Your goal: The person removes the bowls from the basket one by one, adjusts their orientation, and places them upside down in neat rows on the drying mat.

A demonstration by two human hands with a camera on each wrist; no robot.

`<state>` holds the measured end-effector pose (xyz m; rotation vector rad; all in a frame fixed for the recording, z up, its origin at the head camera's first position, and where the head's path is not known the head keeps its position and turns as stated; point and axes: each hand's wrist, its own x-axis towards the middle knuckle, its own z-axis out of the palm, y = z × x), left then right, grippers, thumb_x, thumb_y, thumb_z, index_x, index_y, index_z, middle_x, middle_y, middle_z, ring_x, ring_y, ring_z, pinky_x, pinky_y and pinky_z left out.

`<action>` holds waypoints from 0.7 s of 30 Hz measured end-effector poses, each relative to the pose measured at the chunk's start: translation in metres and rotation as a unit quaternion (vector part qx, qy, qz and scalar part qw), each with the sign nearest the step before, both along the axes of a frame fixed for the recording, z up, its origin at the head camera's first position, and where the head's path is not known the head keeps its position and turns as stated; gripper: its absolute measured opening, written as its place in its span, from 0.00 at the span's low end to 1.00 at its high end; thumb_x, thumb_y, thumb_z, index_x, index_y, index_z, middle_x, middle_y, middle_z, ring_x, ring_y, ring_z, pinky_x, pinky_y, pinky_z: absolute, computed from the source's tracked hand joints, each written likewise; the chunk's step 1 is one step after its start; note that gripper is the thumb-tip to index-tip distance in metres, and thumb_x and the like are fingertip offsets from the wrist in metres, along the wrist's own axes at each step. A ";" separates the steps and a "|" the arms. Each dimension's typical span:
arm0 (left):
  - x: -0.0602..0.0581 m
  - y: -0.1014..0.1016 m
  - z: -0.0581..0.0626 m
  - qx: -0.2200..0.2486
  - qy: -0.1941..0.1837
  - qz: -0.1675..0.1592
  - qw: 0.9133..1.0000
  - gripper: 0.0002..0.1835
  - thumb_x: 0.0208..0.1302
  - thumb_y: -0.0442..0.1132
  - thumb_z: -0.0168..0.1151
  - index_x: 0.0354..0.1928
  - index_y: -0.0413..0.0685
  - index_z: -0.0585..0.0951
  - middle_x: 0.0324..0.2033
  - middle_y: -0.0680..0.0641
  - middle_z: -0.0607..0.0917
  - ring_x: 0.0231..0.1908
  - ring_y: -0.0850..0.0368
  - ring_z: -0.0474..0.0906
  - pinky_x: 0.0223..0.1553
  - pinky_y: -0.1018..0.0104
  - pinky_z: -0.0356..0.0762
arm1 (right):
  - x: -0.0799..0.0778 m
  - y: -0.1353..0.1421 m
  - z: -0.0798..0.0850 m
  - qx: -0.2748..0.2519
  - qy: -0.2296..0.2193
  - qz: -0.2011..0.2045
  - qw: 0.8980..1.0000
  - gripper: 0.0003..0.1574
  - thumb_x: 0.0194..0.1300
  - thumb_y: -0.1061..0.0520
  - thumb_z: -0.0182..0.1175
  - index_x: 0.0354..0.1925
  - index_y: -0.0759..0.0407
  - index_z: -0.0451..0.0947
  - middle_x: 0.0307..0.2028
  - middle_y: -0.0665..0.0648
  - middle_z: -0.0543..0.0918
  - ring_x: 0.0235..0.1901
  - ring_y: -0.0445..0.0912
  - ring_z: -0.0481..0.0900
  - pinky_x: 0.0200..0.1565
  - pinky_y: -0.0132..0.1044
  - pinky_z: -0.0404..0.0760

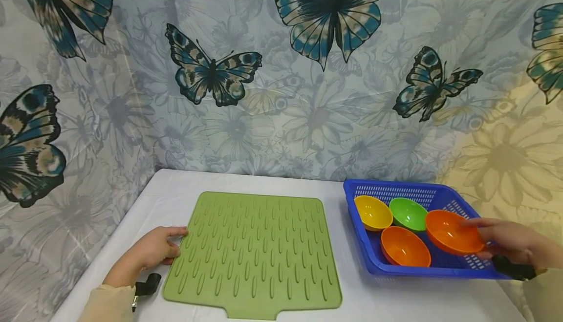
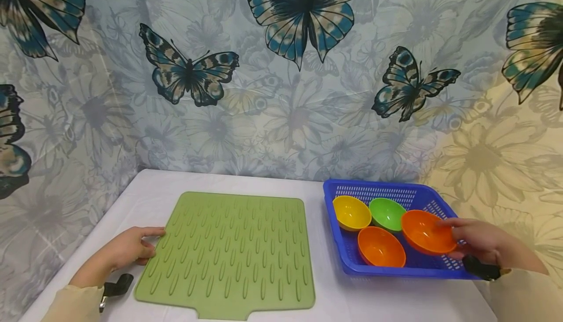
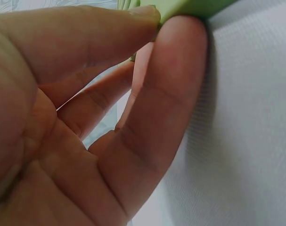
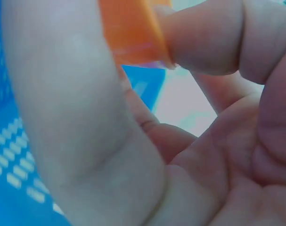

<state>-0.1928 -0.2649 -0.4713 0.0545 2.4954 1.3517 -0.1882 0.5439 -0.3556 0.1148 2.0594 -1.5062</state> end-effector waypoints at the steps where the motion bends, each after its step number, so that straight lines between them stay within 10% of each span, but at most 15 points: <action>1: 0.000 0.000 0.000 -0.001 0.001 0.000 1.000 0.33 0.58 0.20 0.61 0.68 0.29 0.69 0.24 0.43 0.79 0.24 0.52 0.74 0.27 0.59 0.78 | 0.000 -0.003 0.000 -0.017 0.005 0.003 1.000 0.27 0.70 0.71 0.46 0.52 0.49 0.85 0.44 0.58 0.76 0.37 0.57 0.81 0.42 0.45 0.84; 4: 0.000 0.000 0.001 0.000 -0.001 0.001 1.000 0.33 0.57 0.20 0.61 0.68 0.29 0.69 0.23 0.43 0.79 0.23 0.52 0.74 0.27 0.59 0.78 | 0.000 -0.014 0.000 -0.081 0.004 0.004 0.997 0.35 0.72 0.71 0.43 0.46 0.36 0.86 0.45 0.56 0.77 0.39 0.57 0.82 0.43 0.45 0.84; 12: 0.001 0.002 0.001 0.000 -0.008 0.011 1.000 0.34 0.56 0.20 0.59 0.69 0.30 0.68 0.22 0.43 0.79 0.21 0.53 0.73 0.25 0.60 0.77 | -0.006 -0.054 0.008 -0.215 -0.017 -0.017 0.976 0.35 0.72 0.73 0.39 0.50 0.43 0.87 0.48 0.52 0.77 0.44 0.56 0.83 0.48 0.46 0.81; 21: 0.002 0.003 0.002 -0.001 -0.009 0.017 1.000 0.35 0.55 0.19 0.59 0.69 0.30 0.69 0.22 0.42 0.80 0.20 0.53 0.73 0.24 0.59 0.77 | -0.008 -0.108 0.014 -0.183 0.041 -0.078 0.979 0.29 0.72 0.72 0.47 0.49 0.44 0.86 0.49 0.51 0.75 0.45 0.58 0.83 0.48 0.50 0.81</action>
